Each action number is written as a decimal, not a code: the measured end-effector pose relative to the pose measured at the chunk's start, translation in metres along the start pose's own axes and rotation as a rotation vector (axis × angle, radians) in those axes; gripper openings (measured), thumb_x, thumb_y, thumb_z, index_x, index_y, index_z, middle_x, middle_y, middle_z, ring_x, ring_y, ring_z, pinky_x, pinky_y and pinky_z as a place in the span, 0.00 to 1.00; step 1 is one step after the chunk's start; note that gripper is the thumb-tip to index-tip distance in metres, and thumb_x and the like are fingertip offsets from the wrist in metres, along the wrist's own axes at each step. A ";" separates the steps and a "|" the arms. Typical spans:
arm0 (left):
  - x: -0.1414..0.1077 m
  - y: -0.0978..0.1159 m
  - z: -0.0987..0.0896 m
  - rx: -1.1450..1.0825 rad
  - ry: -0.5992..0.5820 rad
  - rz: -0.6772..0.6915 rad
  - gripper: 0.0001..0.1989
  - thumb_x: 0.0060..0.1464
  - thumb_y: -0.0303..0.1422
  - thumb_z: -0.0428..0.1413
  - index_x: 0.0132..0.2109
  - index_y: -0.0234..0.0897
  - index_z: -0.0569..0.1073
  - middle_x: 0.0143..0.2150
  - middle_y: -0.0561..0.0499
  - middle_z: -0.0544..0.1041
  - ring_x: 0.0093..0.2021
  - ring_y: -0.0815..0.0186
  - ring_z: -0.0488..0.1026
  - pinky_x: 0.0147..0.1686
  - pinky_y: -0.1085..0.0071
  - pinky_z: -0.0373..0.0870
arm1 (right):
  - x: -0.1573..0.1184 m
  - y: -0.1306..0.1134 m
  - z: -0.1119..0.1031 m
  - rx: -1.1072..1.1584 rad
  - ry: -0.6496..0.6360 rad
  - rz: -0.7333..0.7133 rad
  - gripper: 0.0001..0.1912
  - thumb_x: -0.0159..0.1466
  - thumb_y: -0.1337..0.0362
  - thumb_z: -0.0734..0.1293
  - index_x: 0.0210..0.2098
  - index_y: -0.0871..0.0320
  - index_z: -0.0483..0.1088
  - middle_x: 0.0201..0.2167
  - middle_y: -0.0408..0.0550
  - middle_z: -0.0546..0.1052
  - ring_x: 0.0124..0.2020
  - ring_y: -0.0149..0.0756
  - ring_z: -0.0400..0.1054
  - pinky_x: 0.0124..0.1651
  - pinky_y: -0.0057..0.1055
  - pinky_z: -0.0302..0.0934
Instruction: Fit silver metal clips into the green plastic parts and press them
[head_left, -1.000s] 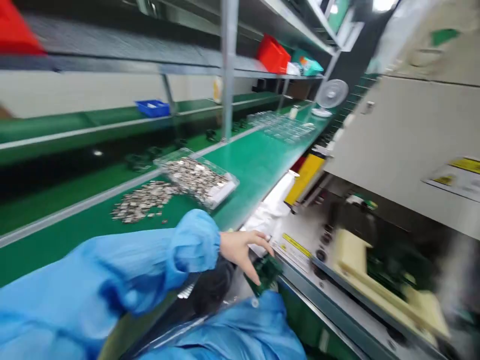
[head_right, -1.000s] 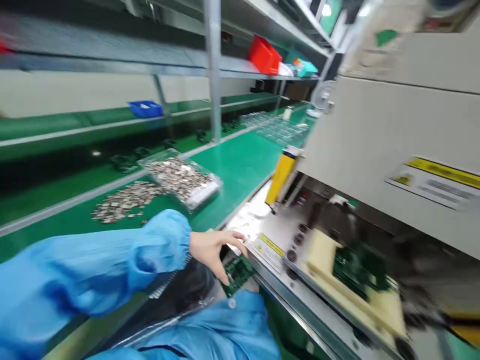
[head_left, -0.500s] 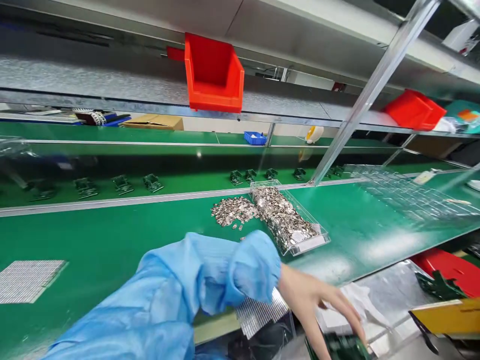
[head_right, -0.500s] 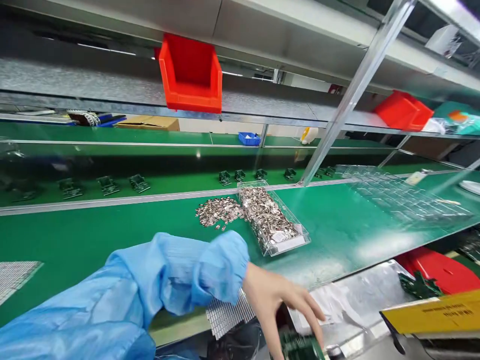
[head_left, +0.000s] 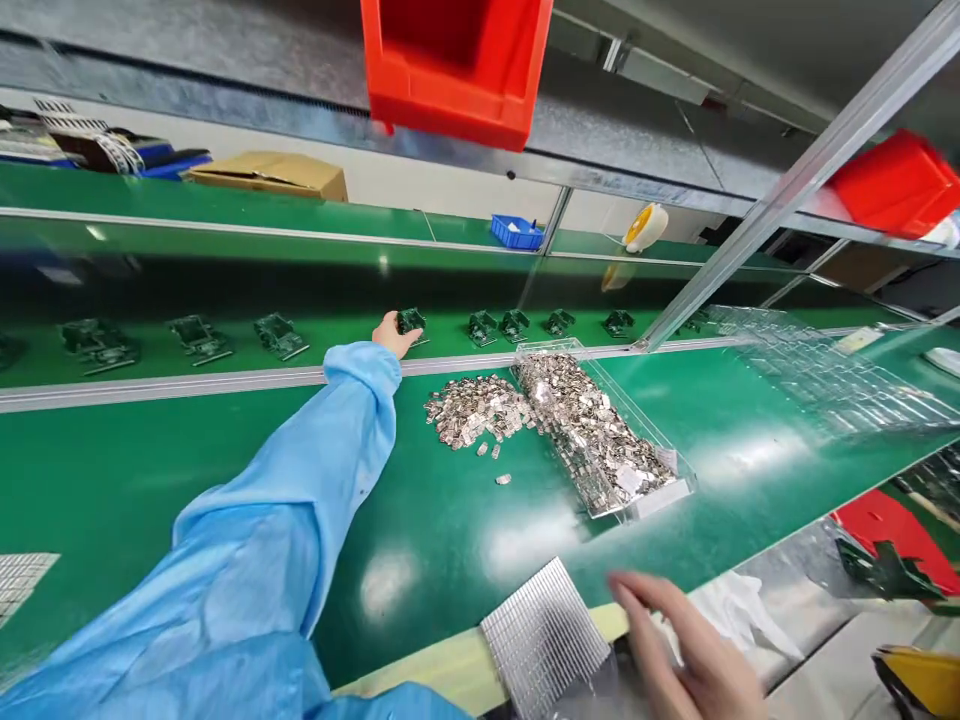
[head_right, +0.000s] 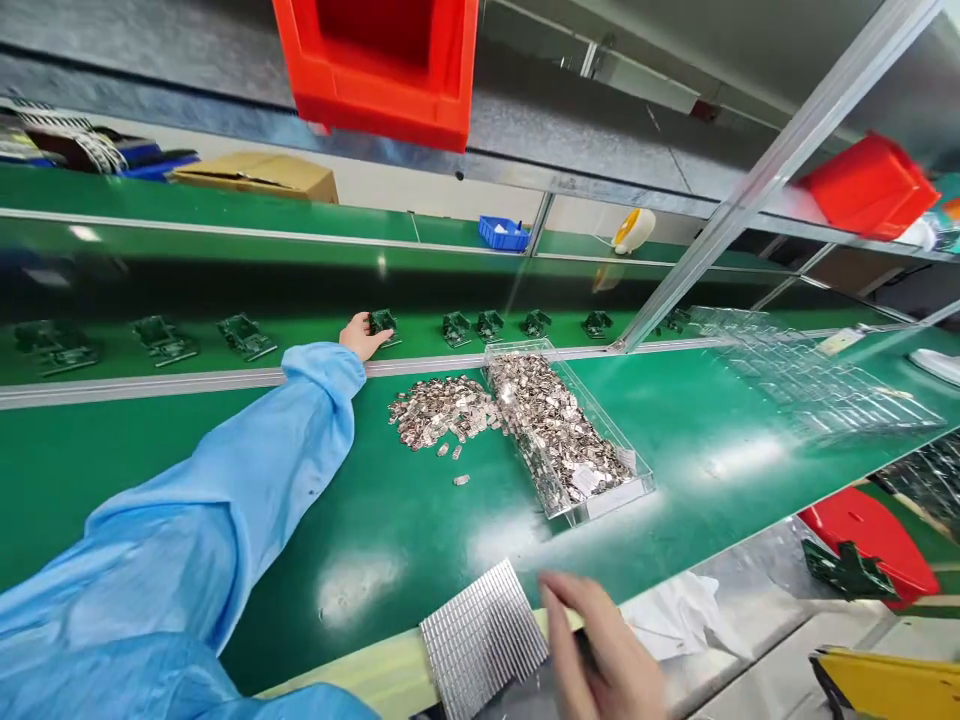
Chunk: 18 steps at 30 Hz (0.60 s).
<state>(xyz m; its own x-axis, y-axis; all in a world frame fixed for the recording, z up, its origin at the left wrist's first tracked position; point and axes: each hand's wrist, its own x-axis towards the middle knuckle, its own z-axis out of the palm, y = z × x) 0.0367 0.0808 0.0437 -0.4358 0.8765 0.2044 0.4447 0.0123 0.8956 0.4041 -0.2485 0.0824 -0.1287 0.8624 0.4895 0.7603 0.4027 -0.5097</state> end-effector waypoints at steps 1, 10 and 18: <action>-0.001 -0.007 0.005 0.004 0.009 0.004 0.35 0.47 0.30 0.65 0.61 0.27 0.62 0.58 0.32 0.71 0.61 0.49 0.67 0.61 0.55 0.61 | 0.018 0.001 0.018 0.007 -0.097 -0.021 0.13 0.69 0.56 0.61 0.43 0.55 0.74 0.37 0.50 0.78 0.36 0.38 0.74 0.40 0.31 0.70; -0.084 -0.085 -0.125 0.199 0.189 0.178 0.24 0.48 0.33 0.63 0.53 0.38 0.68 0.54 0.45 0.71 0.55 0.57 0.71 0.53 0.61 0.72 | 0.110 0.046 0.130 -0.150 -0.589 0.016 0.09 0.64 0.60 0.62 0.34 0.55 0.72 0.28 0.47 0.73 0.27 0.38 0.70 0.32 0.33 0.62; -0.030 -0.115 -0.180 0.373 0.299 -0.015 0.50 0.39 0.35 0.69 0.65 0.31 0.53 0.63 0.32 0.62 0.64 0.47 0.61 0.62 0.55 0.61 | 0.119 0.030 0.109 -0.249 -0.820 0.032 0.10 0.61 0.63 0.59 0.23 0.53 0.59 0.17 0.44 0.71 0.21 0.41 0.68 0.25 0.33 0.56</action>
<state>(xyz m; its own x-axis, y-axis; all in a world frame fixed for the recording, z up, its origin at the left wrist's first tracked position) -0.1419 -0.0330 0.0061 -0.6263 0.6984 0.3464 0.6631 0.2436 0.7078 0.3423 -0.1000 0.0482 -0.4518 0.8599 -0.2375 0.8766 0.3784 -0.2974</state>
